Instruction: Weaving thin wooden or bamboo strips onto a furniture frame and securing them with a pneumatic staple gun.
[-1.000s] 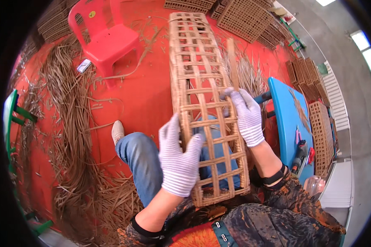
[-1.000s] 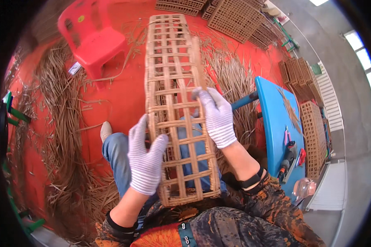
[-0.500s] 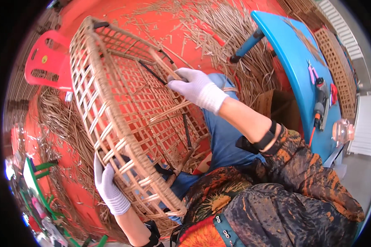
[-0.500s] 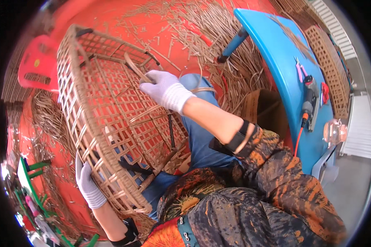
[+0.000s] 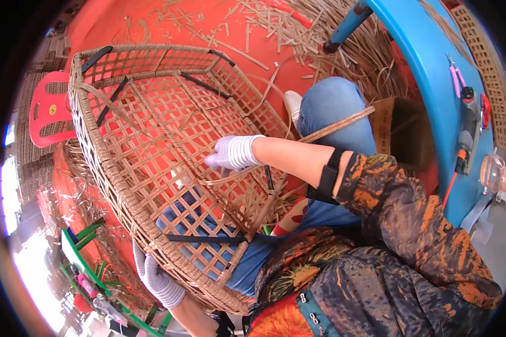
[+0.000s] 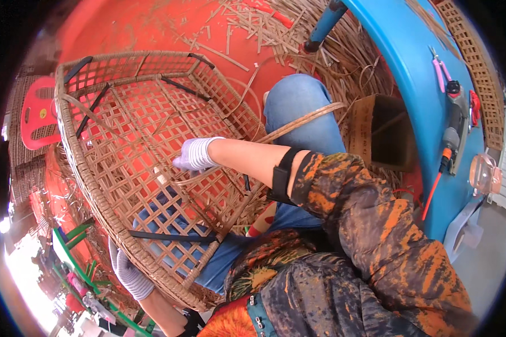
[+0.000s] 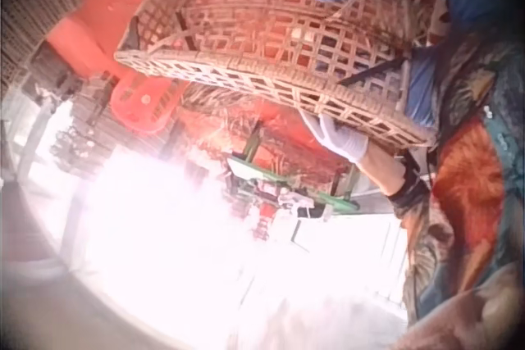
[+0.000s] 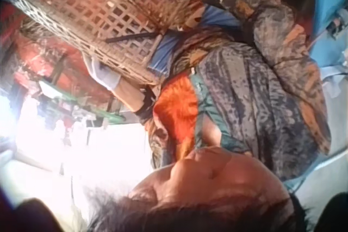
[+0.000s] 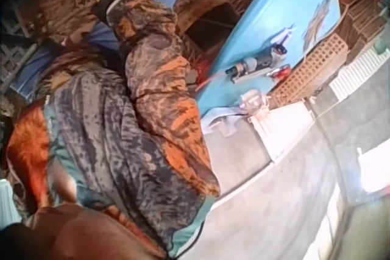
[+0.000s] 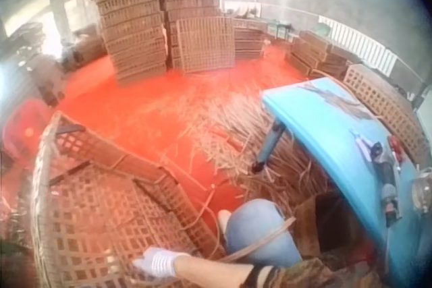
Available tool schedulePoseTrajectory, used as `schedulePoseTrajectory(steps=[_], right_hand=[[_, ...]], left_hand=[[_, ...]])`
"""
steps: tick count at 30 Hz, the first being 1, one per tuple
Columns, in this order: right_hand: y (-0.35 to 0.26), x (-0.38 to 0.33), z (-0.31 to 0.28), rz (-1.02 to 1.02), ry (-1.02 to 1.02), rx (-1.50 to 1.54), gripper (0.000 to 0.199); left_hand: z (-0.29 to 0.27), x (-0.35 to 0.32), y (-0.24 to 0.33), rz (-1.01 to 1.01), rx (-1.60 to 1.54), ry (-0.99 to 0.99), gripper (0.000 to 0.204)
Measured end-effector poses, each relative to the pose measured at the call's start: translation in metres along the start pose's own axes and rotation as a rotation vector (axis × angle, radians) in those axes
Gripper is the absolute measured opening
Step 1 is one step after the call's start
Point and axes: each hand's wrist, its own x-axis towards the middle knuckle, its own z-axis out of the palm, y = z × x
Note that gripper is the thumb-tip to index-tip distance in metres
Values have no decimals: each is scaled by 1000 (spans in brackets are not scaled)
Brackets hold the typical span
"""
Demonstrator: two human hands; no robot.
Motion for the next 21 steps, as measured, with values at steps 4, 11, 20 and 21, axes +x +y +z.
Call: schedulePoseTrajectory(steps=[4,11,20,21], right_hand=[[-10,-15,-6,-141,-196,-99,53],[-28,-21,-14,-278,15,-109,35],[-39,-29,-39,-273,66,-62,35],[-37,-31,-42,-277,54,-51,35]], left_hand=[[-1,3,1,-29,82,42,52],[4,-3,6,-14,133,15,53],[13,-3,8,-14,166,71,55],[14,-2,9,-20,171,53,55]])
